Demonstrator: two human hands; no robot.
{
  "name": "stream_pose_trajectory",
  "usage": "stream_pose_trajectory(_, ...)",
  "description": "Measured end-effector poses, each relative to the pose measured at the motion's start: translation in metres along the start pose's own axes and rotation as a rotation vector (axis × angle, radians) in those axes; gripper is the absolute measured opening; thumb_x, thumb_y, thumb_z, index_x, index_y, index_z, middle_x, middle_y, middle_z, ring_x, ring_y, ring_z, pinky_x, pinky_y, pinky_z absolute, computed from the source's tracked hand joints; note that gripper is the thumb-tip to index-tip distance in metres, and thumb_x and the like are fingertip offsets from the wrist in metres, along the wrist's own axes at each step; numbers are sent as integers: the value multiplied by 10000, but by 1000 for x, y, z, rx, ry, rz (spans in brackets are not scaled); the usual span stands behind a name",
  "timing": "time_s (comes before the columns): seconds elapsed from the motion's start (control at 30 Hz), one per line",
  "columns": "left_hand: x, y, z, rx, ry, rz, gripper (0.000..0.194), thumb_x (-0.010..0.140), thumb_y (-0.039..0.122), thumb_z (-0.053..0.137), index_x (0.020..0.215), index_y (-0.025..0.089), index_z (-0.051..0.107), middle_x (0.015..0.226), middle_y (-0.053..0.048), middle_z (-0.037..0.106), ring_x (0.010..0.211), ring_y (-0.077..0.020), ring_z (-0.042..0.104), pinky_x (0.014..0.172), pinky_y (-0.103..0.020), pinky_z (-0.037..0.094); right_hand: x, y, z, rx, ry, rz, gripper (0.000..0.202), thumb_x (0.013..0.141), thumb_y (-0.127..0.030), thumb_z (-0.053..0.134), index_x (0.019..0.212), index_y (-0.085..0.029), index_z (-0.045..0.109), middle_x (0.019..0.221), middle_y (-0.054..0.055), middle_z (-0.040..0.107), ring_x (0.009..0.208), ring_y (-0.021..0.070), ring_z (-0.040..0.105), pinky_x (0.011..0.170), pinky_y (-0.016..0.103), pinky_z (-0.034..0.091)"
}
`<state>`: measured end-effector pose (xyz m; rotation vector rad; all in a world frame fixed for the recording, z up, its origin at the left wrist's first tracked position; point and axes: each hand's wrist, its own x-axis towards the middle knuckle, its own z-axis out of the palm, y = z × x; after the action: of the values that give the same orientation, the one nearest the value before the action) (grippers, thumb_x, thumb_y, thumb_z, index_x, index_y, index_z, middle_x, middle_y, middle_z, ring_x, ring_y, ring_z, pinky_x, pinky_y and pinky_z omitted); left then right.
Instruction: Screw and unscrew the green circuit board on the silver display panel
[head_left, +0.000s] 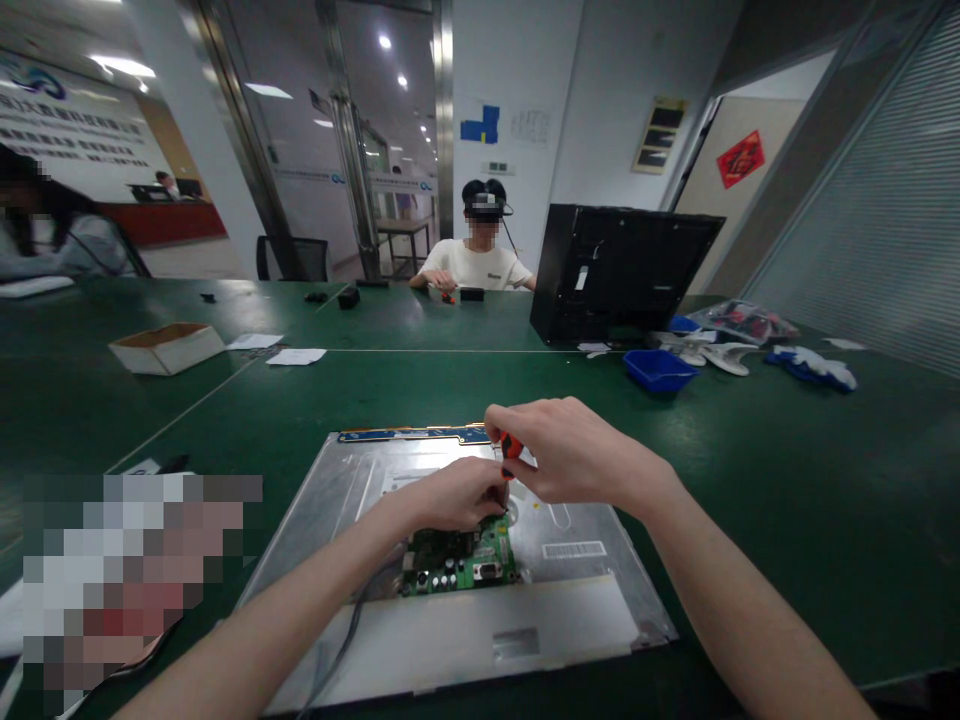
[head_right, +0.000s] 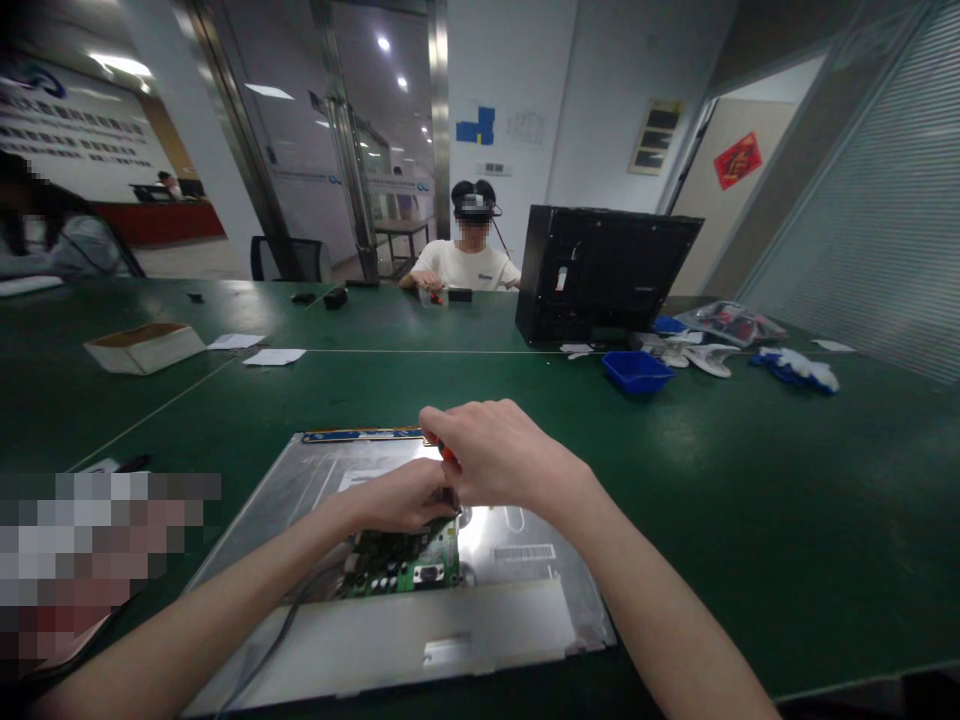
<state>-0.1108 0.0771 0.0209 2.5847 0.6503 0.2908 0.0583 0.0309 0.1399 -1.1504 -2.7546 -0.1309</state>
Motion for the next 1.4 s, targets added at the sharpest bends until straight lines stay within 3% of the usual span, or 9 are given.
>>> stream_pose_trajectory(0.13, -1, 0, 0, 0, -11, -11, 140, 746, 84, 593, 847, 161, 651, 842, -37, 680, 786, -184, 612, 706, -264, 440, 1, 0, 2, -76, -4, 63, 136, 820, -341, 537, 900, -234, 508, 773, -1, 651, 667, 156, 562, 511, 277, 196)
stream_pose_trajectory(0.47, 0, -1, 1, -6, 7, -5, 118, 743, 89, 605, 829, 160, 644, 847, -33, 679, 801, -188, 616, 707, -258, 439, 0, 2, -3, 32, -45, -2, 189, 789, -214, 532, 969, -229, 478, 831, -10, 650, 680, 133, 547, 524, 257, 237)
stream_pose_trajectory(0.67, -1, -3, 1, -2, -8, 6, 153, 735, 73, 605, 846, 166, 652, 854, -27, 684, 815, -190, 619, 740, -265, 441, 2, 2, 1, -72, -37, 73, 161, 822, -368, 554, 909, -241, 505, 775, 0, 645, 672, 157, 559, 513, 265, 203)
stream_pose_trajectory(0.97, -1, -7, 1, -19, -4, 27, 182, 736, 55, 595, 863, 174, 647, 881, -19, 672, 819, -181, 610, 714, -246, 435, 0, 0, -2, 21, -56, 7, 208, 791, -218, 549, 987, -236, 480, 856, -10, 661, 706, 141, 571, 529, 259, 242)
stream_pose_trajectory(1.17, -2, -8, 1, -3, -14, 23, 165, 756, 73, 596, 867, 179, 655, 879, -19, 668, 829, -182, 612, 740, -255, 438, 4, 3, 3, -102, -28, 88, 171, 837, -413, 533, 890, -251, 526, 751, -4, 651, 657, 161, 565, 509, 272, 187)
stream_pose_trajectory(1.4, -1, -5, -1, -42, -25, 11, 120, 753, 83, 603, 830, 163, 646, 832, -21, 668, 792, -172, 609, 722, -249, 437, 2, -1, 0, -17, -35, 3, 183, 800, -251, 554, 972, -235, 494, 847, -5, 665, 692, 146, 572, 523, 263, 227)
